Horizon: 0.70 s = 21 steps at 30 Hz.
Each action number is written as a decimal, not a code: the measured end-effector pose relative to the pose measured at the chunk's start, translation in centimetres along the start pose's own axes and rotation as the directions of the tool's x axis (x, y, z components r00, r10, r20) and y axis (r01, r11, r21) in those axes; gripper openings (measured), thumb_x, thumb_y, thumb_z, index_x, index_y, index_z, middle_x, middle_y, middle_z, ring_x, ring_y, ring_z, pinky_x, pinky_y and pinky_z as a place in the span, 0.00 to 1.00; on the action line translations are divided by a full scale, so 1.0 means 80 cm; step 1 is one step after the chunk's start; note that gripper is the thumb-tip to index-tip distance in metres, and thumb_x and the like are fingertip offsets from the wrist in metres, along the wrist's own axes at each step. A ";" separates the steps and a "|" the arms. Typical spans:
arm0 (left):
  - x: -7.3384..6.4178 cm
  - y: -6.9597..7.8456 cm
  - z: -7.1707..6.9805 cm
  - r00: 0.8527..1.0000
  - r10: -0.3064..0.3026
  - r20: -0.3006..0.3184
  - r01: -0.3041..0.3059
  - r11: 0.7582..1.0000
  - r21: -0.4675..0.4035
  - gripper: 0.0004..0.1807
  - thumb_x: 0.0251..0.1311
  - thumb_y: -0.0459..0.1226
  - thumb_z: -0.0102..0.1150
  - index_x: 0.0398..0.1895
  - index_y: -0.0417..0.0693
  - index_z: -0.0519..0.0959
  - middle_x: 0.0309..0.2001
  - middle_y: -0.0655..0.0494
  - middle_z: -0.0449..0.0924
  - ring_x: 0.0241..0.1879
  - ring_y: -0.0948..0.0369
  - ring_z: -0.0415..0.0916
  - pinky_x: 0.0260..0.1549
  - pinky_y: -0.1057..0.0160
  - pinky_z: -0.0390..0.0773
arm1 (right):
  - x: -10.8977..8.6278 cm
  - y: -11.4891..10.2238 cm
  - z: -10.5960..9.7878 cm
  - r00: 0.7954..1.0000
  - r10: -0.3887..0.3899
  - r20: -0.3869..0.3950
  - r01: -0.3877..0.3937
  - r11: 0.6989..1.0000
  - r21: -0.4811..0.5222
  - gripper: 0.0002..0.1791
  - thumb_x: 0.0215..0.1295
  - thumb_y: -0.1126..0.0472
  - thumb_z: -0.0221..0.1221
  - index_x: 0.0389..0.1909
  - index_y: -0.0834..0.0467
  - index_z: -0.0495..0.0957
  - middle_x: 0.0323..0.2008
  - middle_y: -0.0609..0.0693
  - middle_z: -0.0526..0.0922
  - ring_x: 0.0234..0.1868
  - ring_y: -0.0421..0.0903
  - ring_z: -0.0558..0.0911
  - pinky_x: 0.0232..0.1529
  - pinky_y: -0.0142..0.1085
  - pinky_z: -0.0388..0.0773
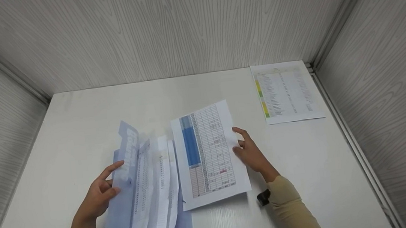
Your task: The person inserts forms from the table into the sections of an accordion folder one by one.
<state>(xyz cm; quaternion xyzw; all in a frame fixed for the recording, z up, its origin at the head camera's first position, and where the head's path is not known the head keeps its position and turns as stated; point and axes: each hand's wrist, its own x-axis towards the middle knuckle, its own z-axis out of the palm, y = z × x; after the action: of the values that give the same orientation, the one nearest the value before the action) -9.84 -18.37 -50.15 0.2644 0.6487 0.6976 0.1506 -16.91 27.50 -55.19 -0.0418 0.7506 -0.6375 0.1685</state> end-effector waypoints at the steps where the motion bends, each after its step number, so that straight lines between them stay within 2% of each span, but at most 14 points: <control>1: 0.000 0.000 0.000 1.000 -0.004 -0.001 0.004 1.000 -0.004 0.37 0.60 0.25 0.46 0.73 0.35 0.48 0.47 0.34 0.80 0.42 0.50 0.84 0.36 0.59 0.83 | 0.000 0.000 -0.001 1.000 -0.004 0.006 0.004 1.000 0.001 0.36 0.73 0.67 0.44 0.75 0.42 0.43 0.58 0.68 0.73 0.37 0.50 0.85 0.31 0.41 0.81; 9: 0.001 -0.002 0.000 1.000 0.016 0.006 -0.016 1.000 -0.019 0.37 0.59 0.24 0.46 0.72 0.34 0.48 0.47 0.36 0.81 0.42 0.50 0.84 0.36 0.60 0.82 | -0.002 0.000 -0.007 0.997 -0.052 0.058 0.051 0.999 0.015 0.36 0.71 0.67 0.46 0.75 0.45 0.47 0.55 0.68 0.75 0.37 0.51 0.86 0.32 0.41 0.82; 21: 0.003 -0.003 0.000 1.000 0.029 0.004 -0.029 1.000 0.007 0.36 0.60 0.24 0.46 0.72 0.35 0.48 0.48 0.35 0.80 0.41 0.50 0.84 0.35 0.59 0.83 | -0.008 0.007 -0.007 0.997 -0.046 0.057 0.041 0.995 0.092 0.36 0.70 0.69 0.47 0.75 0.47 0.46 0.54 0.64 0.77 0.40 0.49 0.86 0.34 0.39 0.82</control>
<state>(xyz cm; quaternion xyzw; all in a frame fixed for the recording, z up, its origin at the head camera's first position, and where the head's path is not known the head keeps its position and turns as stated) -10.09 -18.20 -50.33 0.2757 0.6468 0.6971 0.1406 -16.41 28.30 -55.54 -0.0692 0.7145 -0.6730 0.1782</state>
